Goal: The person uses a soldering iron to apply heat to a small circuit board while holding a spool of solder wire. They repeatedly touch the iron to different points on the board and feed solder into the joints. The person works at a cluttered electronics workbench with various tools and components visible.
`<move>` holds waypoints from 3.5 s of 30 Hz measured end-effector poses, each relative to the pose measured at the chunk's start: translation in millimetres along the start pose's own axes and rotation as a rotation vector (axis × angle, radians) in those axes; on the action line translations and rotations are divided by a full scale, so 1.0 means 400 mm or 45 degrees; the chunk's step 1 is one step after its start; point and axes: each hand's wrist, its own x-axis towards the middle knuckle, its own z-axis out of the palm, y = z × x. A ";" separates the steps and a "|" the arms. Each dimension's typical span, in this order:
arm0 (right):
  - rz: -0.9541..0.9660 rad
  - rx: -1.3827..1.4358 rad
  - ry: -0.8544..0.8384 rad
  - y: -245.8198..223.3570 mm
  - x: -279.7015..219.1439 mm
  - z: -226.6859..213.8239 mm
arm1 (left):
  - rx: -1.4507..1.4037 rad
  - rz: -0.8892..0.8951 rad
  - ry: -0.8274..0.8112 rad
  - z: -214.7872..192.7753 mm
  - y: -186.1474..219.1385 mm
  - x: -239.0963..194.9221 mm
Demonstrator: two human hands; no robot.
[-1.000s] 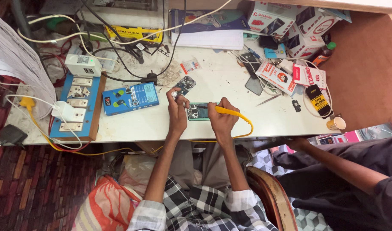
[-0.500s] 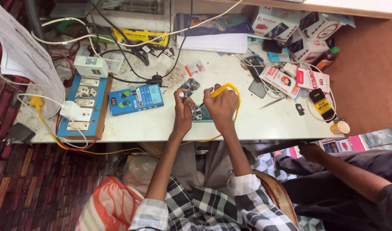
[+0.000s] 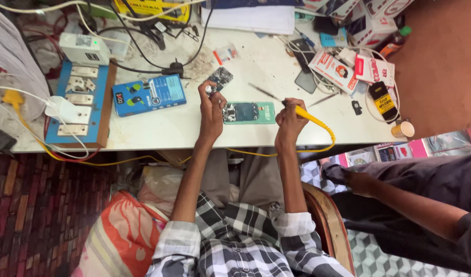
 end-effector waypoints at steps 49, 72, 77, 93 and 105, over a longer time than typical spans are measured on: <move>-0.084 -0.065 0.015 0.097 -0.063 0.053 | -0.118 0.013 0.015 0.000 -0.008 -0.012; -0.095 -0.155 0.051 0.104 -0.061 0.044 | -0.205 0.003 -0.016 0.001 -0.024 -0.009; -0.092 -0.155 0.015 0.104 -0.063 0.046 | -0.161 0.009 -0.020 0.000 -0.023 -0.009; -0.112 -0.193 -0.029 0.096 -0.065 0.049 | -0.163 -0.024 -0.031 -0.001 -0.024 -0.005; -0.105 -0.216 -0.001 0.099 -0.066 0.052 | -0.211 -0.023 -0.029 -0.002 -0.026 -0.005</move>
